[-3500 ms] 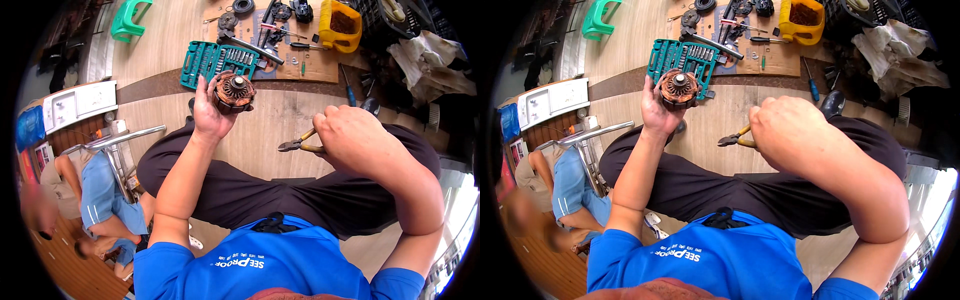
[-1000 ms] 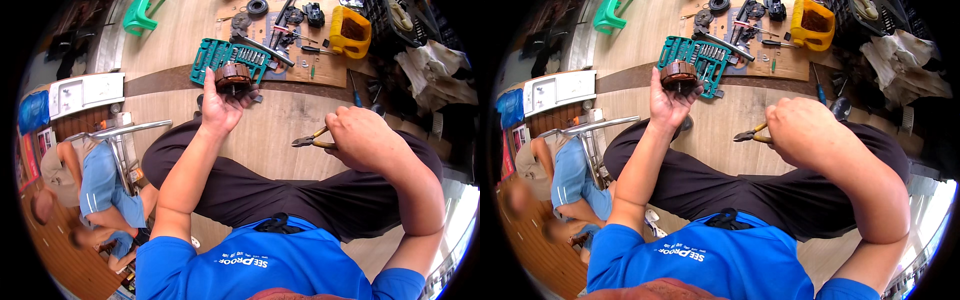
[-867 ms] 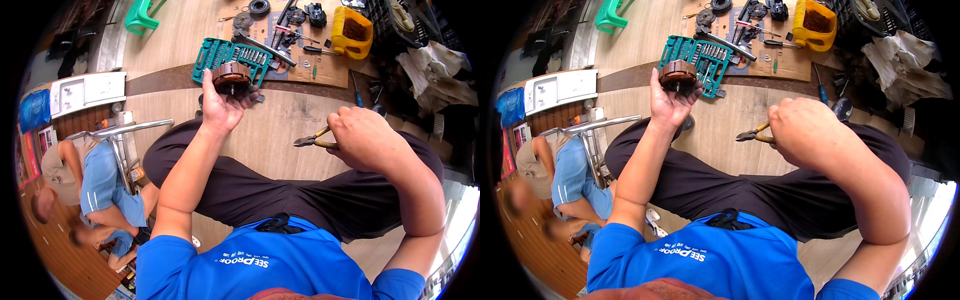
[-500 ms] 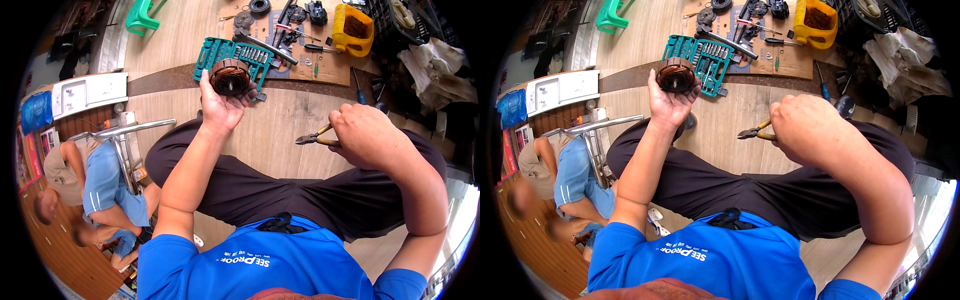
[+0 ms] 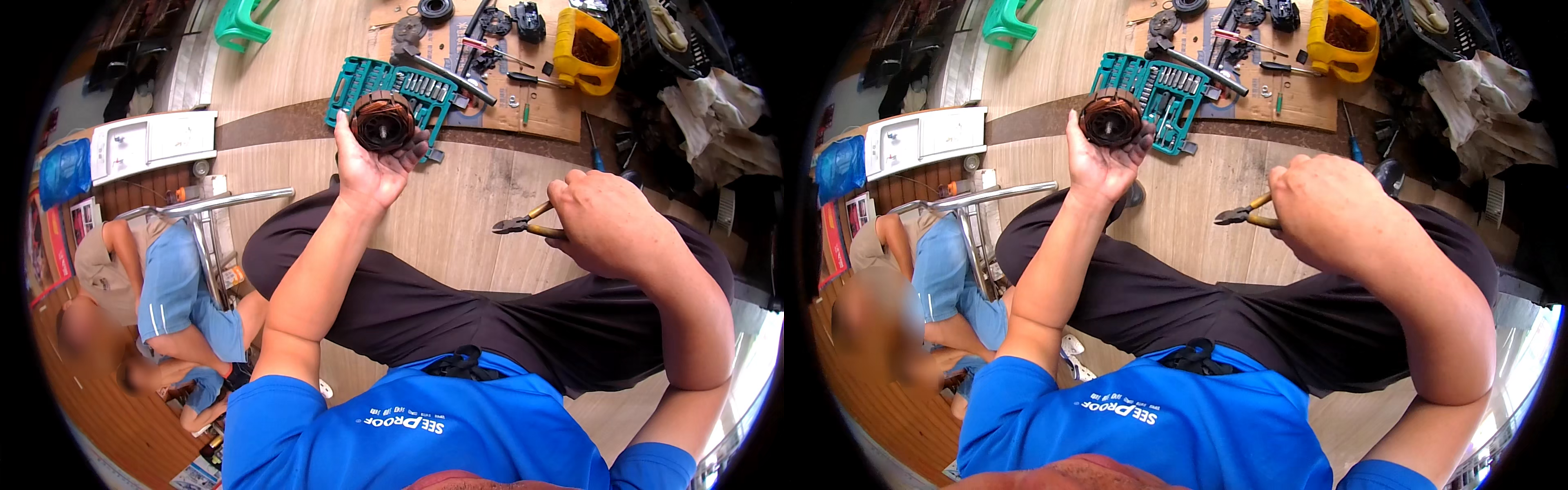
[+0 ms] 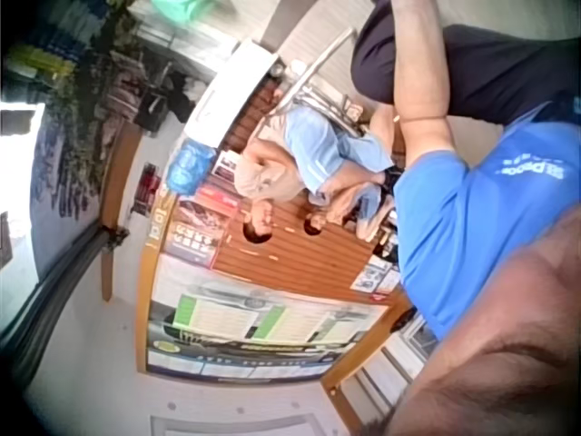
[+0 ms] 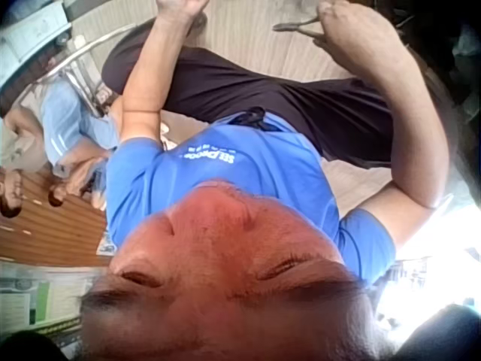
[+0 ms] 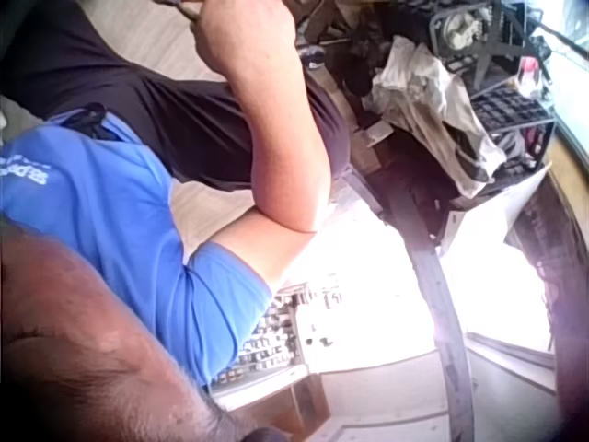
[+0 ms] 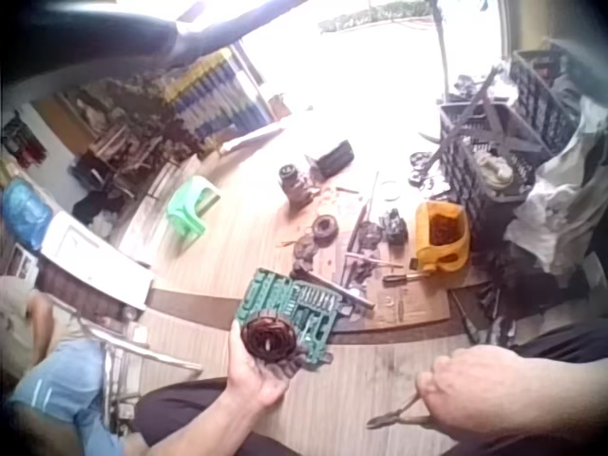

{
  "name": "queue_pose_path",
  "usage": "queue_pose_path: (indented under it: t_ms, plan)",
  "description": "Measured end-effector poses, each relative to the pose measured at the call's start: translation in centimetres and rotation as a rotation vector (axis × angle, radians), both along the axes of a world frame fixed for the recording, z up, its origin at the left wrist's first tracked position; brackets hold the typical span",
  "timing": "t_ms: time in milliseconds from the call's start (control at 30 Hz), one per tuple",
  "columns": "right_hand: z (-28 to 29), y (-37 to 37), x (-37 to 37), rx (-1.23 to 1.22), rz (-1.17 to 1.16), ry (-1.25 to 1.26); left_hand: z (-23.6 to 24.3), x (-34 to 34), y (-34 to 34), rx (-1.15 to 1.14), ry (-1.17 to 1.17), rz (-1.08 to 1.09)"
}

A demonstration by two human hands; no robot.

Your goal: The person uses pliers to pull and manipulate copper wires on a motor stator, working on a brick sidewalk and then sitting on the workshop floor.

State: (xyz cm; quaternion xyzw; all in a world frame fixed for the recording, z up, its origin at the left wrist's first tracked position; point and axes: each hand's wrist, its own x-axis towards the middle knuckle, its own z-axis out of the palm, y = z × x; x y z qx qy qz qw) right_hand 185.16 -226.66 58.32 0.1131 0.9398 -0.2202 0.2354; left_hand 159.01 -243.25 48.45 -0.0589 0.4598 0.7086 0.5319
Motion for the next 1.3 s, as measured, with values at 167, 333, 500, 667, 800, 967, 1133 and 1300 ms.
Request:
queue_pose_path:
  t_ms: [167,333,500,667,800,967,1133,1300]
  plan:
    - [-0.1,0.1,0.1,-0.003,0.010,-0.005,0.2,0.0,-0.2,0.093,-0.041,-0.008]
    - [-0.2,0.0,0.2,0.011,0.011,0.018,1.3,0.5,0.2,0.063,-0.046,0.031]
    - [-0.3,0.1,0.3,0.012,0.022,0.022,1.5,0.4,0.3,0.005,-0.049,0.051]
    - [-0.1,0.1,-0.1,-0.006,0.003,-0.083,1.5,0.0,0.3,0.011,-0.119,0.064]
    - [-0.4,0.1,-0.1,0.002,0.015,-0.074,1.3,-0.2,-0.2,0.091,-0.129,0.019]
    - [0.0,0.1,-0.1,-0.002,0.016,-0.102,1.6,0.2,-0.3,0.247,-0.196,-0.034]
    - [-0.2,0.1,-0.1,-0.017,0.015,-0.114,2.3,0.9,-0.3,0.346,-0.230,-0.109]
    - [-0.3,0.1,0.0,-0.005,0.022,-0.079,2.3,0.8,-0.2,0.494,-0.228,-0.265]
